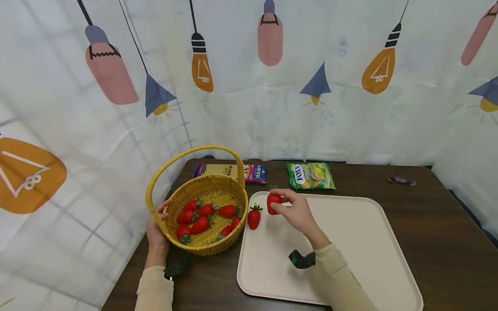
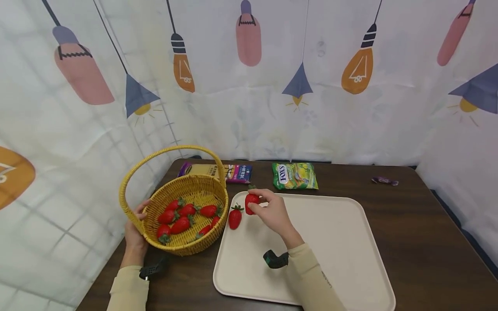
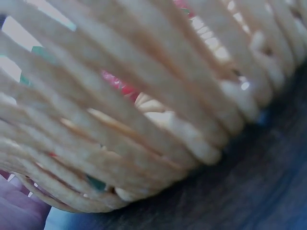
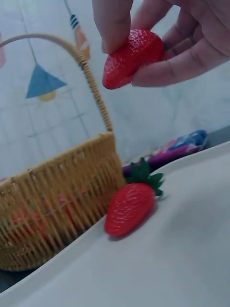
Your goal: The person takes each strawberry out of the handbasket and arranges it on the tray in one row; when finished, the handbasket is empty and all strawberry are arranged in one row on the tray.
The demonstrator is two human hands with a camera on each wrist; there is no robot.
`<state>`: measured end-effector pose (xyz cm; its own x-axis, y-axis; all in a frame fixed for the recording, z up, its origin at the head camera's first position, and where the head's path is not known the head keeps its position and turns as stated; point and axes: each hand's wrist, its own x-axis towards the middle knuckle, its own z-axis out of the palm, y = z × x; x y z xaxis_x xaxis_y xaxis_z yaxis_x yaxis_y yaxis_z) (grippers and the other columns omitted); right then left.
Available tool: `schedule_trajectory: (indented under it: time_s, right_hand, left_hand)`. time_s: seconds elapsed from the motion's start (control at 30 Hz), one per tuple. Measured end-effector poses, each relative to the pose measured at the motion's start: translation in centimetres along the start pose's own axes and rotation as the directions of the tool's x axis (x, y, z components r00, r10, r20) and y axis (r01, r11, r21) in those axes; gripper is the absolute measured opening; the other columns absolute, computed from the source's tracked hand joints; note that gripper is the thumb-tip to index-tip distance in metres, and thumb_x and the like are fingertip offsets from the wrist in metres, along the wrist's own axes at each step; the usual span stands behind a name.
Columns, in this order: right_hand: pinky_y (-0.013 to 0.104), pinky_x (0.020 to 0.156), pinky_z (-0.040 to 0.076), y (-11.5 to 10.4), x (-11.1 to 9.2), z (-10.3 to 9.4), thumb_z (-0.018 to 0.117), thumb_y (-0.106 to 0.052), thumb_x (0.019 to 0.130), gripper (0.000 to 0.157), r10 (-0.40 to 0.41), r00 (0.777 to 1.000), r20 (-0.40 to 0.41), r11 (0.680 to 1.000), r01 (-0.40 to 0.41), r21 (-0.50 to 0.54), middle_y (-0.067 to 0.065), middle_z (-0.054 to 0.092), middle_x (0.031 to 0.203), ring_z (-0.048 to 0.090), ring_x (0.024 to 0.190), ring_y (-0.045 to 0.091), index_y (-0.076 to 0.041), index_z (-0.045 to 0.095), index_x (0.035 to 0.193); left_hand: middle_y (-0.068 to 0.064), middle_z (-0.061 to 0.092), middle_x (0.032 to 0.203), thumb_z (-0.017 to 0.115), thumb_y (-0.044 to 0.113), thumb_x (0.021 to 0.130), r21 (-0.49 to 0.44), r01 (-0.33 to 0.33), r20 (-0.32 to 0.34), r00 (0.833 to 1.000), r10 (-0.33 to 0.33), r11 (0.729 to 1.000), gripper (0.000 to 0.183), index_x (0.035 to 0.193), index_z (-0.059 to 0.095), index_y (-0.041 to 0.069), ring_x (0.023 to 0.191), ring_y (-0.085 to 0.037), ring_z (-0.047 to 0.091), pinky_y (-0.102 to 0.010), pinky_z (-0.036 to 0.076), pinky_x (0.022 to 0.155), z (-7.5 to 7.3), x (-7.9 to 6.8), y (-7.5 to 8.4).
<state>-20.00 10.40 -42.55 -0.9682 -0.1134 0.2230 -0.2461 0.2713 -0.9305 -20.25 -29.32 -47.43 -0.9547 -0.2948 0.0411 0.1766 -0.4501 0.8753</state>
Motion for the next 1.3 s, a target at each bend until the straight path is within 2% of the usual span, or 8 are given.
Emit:
schedule_trajectory:
  time_s: [0.17, 0.23, 0.37, 0.53, 0.63, 0.83, 1.07, 1.3]
  right_hand:
    - [0.033, 0.073, 0.056, 0.8, 0.4, -1.2, 0.072, -0.013, 0.088, 0.036, -0.011, 1.000, -0.021, 1.000, 0.011, -0.005, 0.010, 0.064, 0.121, 0.060, 0.100, 0.030, -0.013, 0.067, 0.124]
    - [0.033, 0.073, 0.056, 1.2, 0.5, -1.6, 0.072, -0.014, 0.089, 0.036, 0.008, 1.000, -0.017, 1.000, -0.008, -0.012, 0.011, 0.064, 0.121, 0.060, 0.101, 0.030, -0.013, 0.067, 0.125]
    - [0.038, 0.077, 0.057, 1.8, 0.7, -2.3, 0.072, -0.015, 0.089, 0.039, 0.104, 0.995, 0.010, 0.995, -0.104, 0.001, 0.012, 0.063, 0.120, 0.060, 0.101, 0.030, -0.012, 0.065, 0.127]
    - [0.043, 0.085, 0.056, 2.5, 0.9, -2.6, 0.071, -0.013, 0.089, 0.042, 0.243, 0.968, 0.068, 0.965, -0.248, 0.082, 0.015, 0.061, 0.124, 0.063, 0.101, 0.028, -0.006, 0.062, 0.130]
    - [0.040, 0.083, 0.057, 3.0, 1.0, -2.3, 0.071, -0.009, 0.088, 0.041, 0.277, 0.956, 0.093, 0.954, -0.285, 0.092, 0.016, 0.062, 0.122, 0.064, 0.099, 0.026, -0.005, 0.063, 0.128]
    - [0.035, 0.078, 0.058, 4.6, 1.0, -1.2, 0.067, -0.002, 0.085, 0.040, 0.283, 0.950, 0.132, 0.956, -0.290, 0.038, 0.015, 0.062, 0.122, 0.065, 0.096, 0.024, -0.004, 0.065, 0.125]
    - [0.033, 0.074, 0.057, 5.3, 0.9, -0.1, 0.072, -0.002, 0.083, 0.036, 0.271, 0.958, 0.089, 0.962, -0.268, -0.045, 0.013, 0.067, 0.115, 0.067, 0.091, 0.021, -0.006, 0.069, 0.119]
    - [0.033, 0.071, 0.056, 5.4, 0.8, 1.0, 0.073, -0.003, 0.081, 0.038, 0.221, 0.968, 0.117, 0.973, -0.210, -0.093, 0.009, 0.068, 0.112, 0.067, 0.091, 0.021, -0.009, 0.069, 0.118]
  left_hand:
    - [-0.005, 0.061, 0.126, 0.036, 0.003, 0.096, 0.002, 0.004, 0.005, 1.000, -0.004, 1.000, 0.042, 0.134, 0.055, -0.002, 0.108, -0.020, 0.058, -0.026, 0.048, 0.091, 0.0, 0.1, 0.1]
    - [-0.005, 0.060, 0.127, 0.035, 0.004, 0.096, 0.015, 0.009, -0.003, 1.000, -0.009, 1.000, 0.044, 0.136, 0.053, -0.002, 0.109, -0.020, 0.058, -0.025, 0.048, 0.091, -0.1, 0.1, 0.1]
    - [-0.005, 0.059, 0.128, 0.034, 0.003, 0.096, 0.029, 0.011, -0.011, 1.000, -0.011, 1.000, 0.044, 0.137, 0.050, -0.003, 0.110, -0.019, 0.057, -0.025, 0.048, 0.091, -0.1, 0.1, 0.1]
    - [-0.006, 0.058, 0.130, 0.034, 0.003, 0.097, 0.036, 0.007, -0.005, 1.000, -0.007, 0.999, 0.045, 0.139, 0.049, -0.003, 0.111, -0.020, 0.057, -0.025, 0.048, 0.091, 0.0, 0.1, 0.1]
    - [-0.006, 0.058, 0.129, 0.036, 0.005, 0.096, 0.049, 0.003, -0.002, 1.000, -0.003, 0.999, 0.045, 0.139, 0.049, -0.003, 0.111, -0.020, 0.057, -0.025, 0.049, 0.091, -0.1, 0.1, 0.1]
    - [-0.004, 0.061, 0.124, 0.037, 0.005, 0.096, 0.051, -0.018, 0.003, 1.000, 0.018, 0.999, 0.042, 0.134, 0.054, -0.001, 0.108, -0.019, 0.058, -0.025, 0.049, 0.089, -0.1, 0.0, 0.0]
    - [-0.006, 0.060, 0.123, 0.038, 0.003, 0.096, 0.050, -0.039, 0.044, 0.998, 0.037, 0.998, 0.041, 0.133, 0.055, -0.001, 0.108, -0.019, 0.059, -0.025, 0.049, 0.089, -0.1, -0.1, -0.2]
    - [-0.007, 0.057, 0.125, 0.036, 0.004, 0.096, 0.072, -0.020, 0.011, 1.000, 0.020, 0.997, 0.044, 0.137, 0.049, -0.004, 0.111, -0.022, 0.056, -0.026, 0.048, 0.091, -0.2, -0.1, 0.0]
